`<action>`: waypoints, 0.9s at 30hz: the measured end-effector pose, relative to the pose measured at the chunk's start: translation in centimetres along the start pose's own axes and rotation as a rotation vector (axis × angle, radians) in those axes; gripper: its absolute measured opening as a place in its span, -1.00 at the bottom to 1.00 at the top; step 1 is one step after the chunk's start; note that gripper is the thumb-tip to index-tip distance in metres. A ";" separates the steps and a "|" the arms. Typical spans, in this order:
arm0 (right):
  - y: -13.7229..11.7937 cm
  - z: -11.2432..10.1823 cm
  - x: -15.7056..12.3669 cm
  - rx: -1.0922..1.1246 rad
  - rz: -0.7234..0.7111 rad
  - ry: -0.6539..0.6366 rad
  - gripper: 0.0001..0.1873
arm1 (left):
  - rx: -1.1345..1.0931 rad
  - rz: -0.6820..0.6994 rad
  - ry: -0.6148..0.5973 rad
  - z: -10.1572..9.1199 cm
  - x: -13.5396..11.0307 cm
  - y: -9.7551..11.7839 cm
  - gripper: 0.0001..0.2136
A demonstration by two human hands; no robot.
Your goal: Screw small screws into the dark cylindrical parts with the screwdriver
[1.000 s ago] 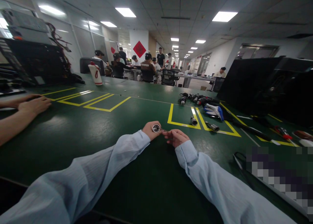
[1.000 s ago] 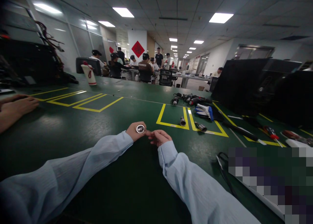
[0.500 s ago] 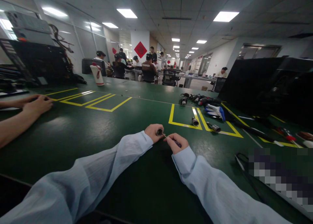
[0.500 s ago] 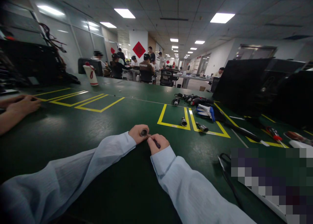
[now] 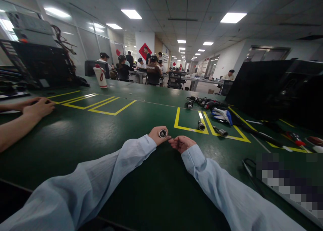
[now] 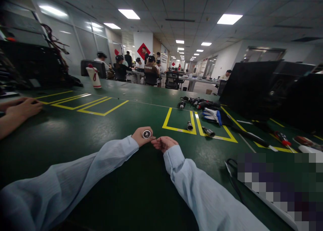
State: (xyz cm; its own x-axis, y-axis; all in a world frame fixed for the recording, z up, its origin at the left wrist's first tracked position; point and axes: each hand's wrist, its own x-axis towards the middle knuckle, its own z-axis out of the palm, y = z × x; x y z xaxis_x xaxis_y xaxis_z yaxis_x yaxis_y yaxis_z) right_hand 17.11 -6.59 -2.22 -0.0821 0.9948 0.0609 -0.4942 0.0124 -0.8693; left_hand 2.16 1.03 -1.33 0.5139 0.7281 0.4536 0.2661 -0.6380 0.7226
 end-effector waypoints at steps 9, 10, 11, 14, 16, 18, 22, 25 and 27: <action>-0.2 0.2 -0.2 0.019 -0.095 -0.006 -0.82 | -0.003 0.003 0.012 0.0 -0.1 -0.2 -0.77; -0.2 0.3 -0.3 -0.008 -0.122 0.010 -0.82 | 0.020 0.009 0.013 -0.1 -0.1 -0.1 -0.78; -0.2 0.5 -0.4 -0.045 -0.151 0.030 -0.82 | 0.049 0.015 0.013 -0.1 -0.1 -0.1 -0.79; -0.1 0.9 -0.7 -0.233 -0.241 0.115 -0.81 | 0.174 0.044 -0.001 -0.1 -0.1 -0.1 -0.82; -0.1 1.1 -0.9 -0.395 -0.284 0.168 -0.82 | 0.258 0.076 -0.026 -0.1 -0.1 -0.1 -0.84; -0.1 1.1 -1.0 -0.459 -0.288 0.180 -0.84 | 0.303 0.110 -0.048 -0.1 -0.1 -0.1 -0.86; -0.2 0.9 -0.8 -0.171 -0.159 0.094 -0.88 | 0.282 0.117 -0.047 -0.1 -0.2 0.0 -0.86; -0.3 0.7 -0.4 0.022 -0.044 0.034 -0.87 | 0.219 0.093 -0.036 0.0 -0.1 0.0 -0.88; -0.3 0.7 -0.4 0.074 -0.018 0.018 -0.85 | 0.175 0.071 -0.030 0.0 -0.1 0.1 -0.88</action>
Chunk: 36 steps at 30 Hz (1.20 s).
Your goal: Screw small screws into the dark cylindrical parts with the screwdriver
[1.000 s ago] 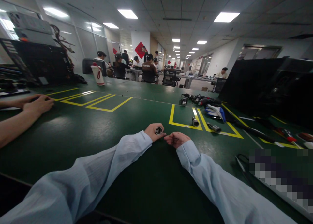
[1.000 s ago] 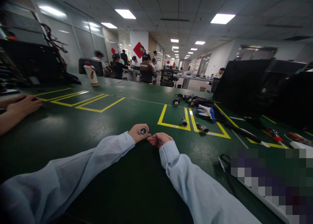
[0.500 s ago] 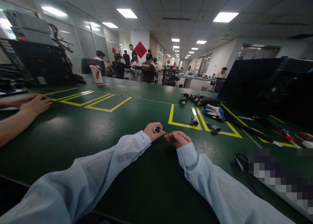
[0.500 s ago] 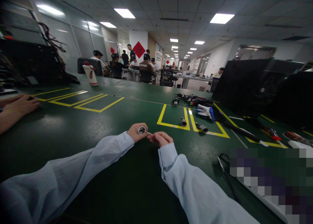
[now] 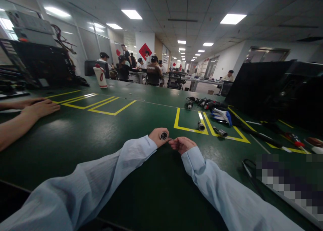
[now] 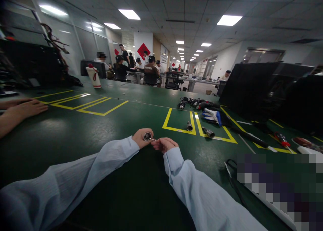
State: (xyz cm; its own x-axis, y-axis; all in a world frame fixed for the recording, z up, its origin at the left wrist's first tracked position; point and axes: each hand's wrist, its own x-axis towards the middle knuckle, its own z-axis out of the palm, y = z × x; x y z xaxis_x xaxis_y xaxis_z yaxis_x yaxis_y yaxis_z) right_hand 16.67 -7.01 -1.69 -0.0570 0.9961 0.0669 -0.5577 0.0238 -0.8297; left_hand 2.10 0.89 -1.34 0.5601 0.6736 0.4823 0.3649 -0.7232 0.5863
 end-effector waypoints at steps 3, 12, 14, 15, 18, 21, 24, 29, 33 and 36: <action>0.0 0.0 -0.1 -0.009 -0.044 0.008 -0.84 | -0.061 -0.038 0.017 -0.1 0.0 0.1 -0.81; -0.2 0.2 -0.7 -0.143 -0.243 0.081 -0.89 | -0.167 -0.098 0.098 -0.4 0.0 0.2 -0.75; -0.2 0.4 -0.9 -0.220 -0.327 0.092 -0.89 | -0.183 -0.123 0.124 -0.4 -0.1 0.4 -0.76; -0.2 0.5 -1.0 -0.271 -0.371 0.095 -0.88 | -0.187 -0.135 0.137 -0.4 -0.1 0.5 -0.76; -0.1 0.9 -1.4 -0.410 -0.466 0.101 -0.85 | -0.205 -0.168 0.170 -0.5 -0.1 0.9 -0.76; 0.1 1.0 -1.6 -0.505 -0.510 0.117 -0.84 | -0.216 -0.182 0.168 -0.7 -0.1 1.2 -0.76; 0.5 0.9 -1.3 -0.657 -0.568 0.158 -0.83 | -0.183 -0.169 0.144 -0.7 0.0 1.2 -0.79; 1.1 0.7 0.2 -0.971 -0.862 0.149 -0.90 | -0.060 -0.078 0.078 0.2 -0.2 1.2 -0.82; 1.1 0.9 1.1 -1.143 -0.941 0.121 -0.81 | -0.106 0.038 0.015 1.2 -0.4 1.9 -0.59; 0.9 1.1 1.5 -1.210 -0.977 0.061 -0.81 | -0.146 0.088 0.010 1.5 -0.4 2.2 -0.51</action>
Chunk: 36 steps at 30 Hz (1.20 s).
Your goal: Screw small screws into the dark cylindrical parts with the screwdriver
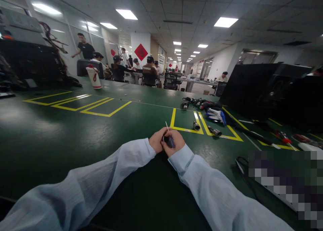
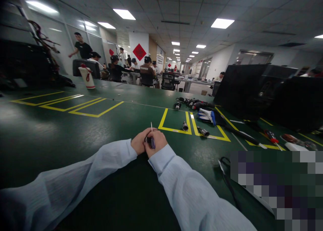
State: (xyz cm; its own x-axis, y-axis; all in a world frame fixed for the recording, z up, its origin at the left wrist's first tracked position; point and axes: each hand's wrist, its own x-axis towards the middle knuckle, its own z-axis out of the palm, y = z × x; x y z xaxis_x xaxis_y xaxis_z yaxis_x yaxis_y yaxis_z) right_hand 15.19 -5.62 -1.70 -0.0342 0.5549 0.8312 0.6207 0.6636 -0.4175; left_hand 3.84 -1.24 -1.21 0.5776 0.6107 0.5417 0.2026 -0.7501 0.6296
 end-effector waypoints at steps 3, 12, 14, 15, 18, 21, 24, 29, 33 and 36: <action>0.5 -0.2 0.5 -0.010 -0.037 -0.027 -0.84 | 0.071 -0.007 0.064 -0.1 0.1 -0.3 -0.41; 7.1 -2.7 2.2 -0.324 0.037 0.069 -0.89 | 0.303 -0.016 0.098 -0.5 0.2 -1.7 -0.30; 8.1 -3.4 2.4 -0.397 0.078 0.048 -0.89 | 0.307 -0.015 0.067 -0.5 0.1 -1.6 -0.35; 8.5 -3.7 2.5 -0.430 0.118 0.033 -0.87 | 0.307 -0.016 0.057 -0.5 0.1 -1.5 -0.37; 9.3 -4.1 2.4 -0.515 0.258 -0.021 -0.85 | 0.296 -0.023 0.047 -0.5 -0.1 -1.2 -0.43; 9.9 -4.1 2.2 -0.558 0.329 -0.044 -0.85 | 0.273 -0.039 0.027 -0.4 -0.2 -1.0 -0.51; 10.1 -3.7 2.0 -0.587 0.366 -0.050 -0.83 | 0.263 -0.056 0.007 -0.3 -0.2 -0.8 -0.55; 9.6 -3.7 2.2 -0.616 0.392 -0.029 -0.81 | 0.267 -0.066 0.000 -0.4 -0.2 -0.7 -0.57; 9.6 -5.4 3.0 -0.665 0.378 0.026 -0.79 | 0.273 -0.078 -0.001 -0.6 -0.2 -0.3 -0.58; 10.4 -6.7 3.4 -0.701 0.499 0.019 -0.76 | 0.279 -0.076 -0.018 -0.5 -0.2 -0.2 -0.58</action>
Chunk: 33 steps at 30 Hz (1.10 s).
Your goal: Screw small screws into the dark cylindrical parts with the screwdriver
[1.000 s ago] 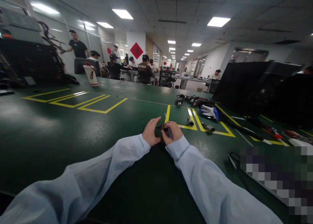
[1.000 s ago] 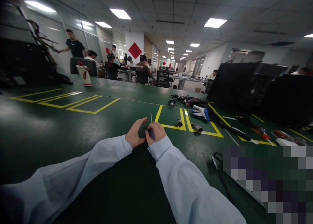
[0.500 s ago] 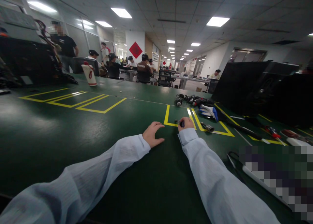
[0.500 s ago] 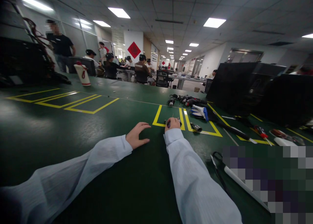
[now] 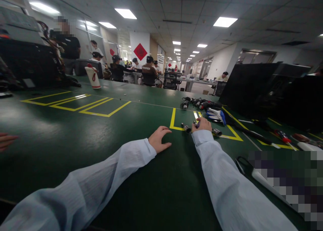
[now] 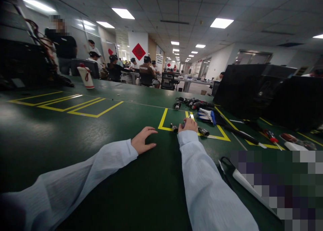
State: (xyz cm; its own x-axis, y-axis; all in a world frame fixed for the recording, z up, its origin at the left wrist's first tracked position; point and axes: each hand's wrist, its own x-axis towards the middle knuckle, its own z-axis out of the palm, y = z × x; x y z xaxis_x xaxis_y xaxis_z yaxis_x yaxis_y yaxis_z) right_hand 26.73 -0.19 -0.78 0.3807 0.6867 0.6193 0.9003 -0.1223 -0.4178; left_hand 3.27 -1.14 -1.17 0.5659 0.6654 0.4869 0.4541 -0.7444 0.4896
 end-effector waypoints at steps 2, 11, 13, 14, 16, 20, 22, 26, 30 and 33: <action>0.7 0.2 0.4 0.006 0.081 -0.044 -0.75 | 0.004 0.011 -0.009 0.1 0.0 0.0 -0.58; 2.1 2.1 0.9 0.061 0.116 -0.099 -0.76 | 0.014 0.023 -0.024 0.3 0.0 -0.1 -0.59; 2.3 2.1 1.1 0.072 0.118 -0.101 -0.74 | 0.017 0.019 -0.029 0.3 0.0 0.0 -0.59; 2.3 2.2 1.2 0.078 0.120 -0.105 -0.73 | 0.019 0.017 -0.032 0.3 0.0 0.0 -0.59; 2.2 2.2 1.4 0.092 0.126 -0.114 -0.74 | 0.028 0.012 -0.040 0.2 0.0 0.0 -0.59; 2.2 1.9 1.4 0.137 0.155 -0.109 -0.78 | 0.049 0.000 -0.068 0.1 0.1 0.0 -0.58; 2.4 1.5 1.4 0.167 0.185 -0.093 -0.79 | 0.048 0.001 -0.094 0.0 0.1 -0.1 -0.58; 2.1 0.1 1.1 0.234 0.236 -0.040 -0.80 | 0.038 0.013 -0.090 -0.1 0.1 0.0 -0.59; -1.3 -1.1 -0.2 0.441 0.230 0.022 -0.77 | 0.014 0.070 0.042 -0.5 -0.4 0.7 -0.57; -5.5 -1.5 -2.6 0.702 0.198 -0.011 -0.76 | 0.011 0.130 0.120 -1.3 -0.9 1.4 -0.49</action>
State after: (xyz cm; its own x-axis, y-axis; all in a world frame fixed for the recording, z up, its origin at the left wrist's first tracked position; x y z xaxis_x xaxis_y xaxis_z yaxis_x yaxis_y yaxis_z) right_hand 21.14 -2.42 0.89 0.5170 0.7067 0.4830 0.4656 0.2413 -0.8514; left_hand 2.49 -2.72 -0.02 0.5346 0.5650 0.6285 0.3904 -0.8247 0.4092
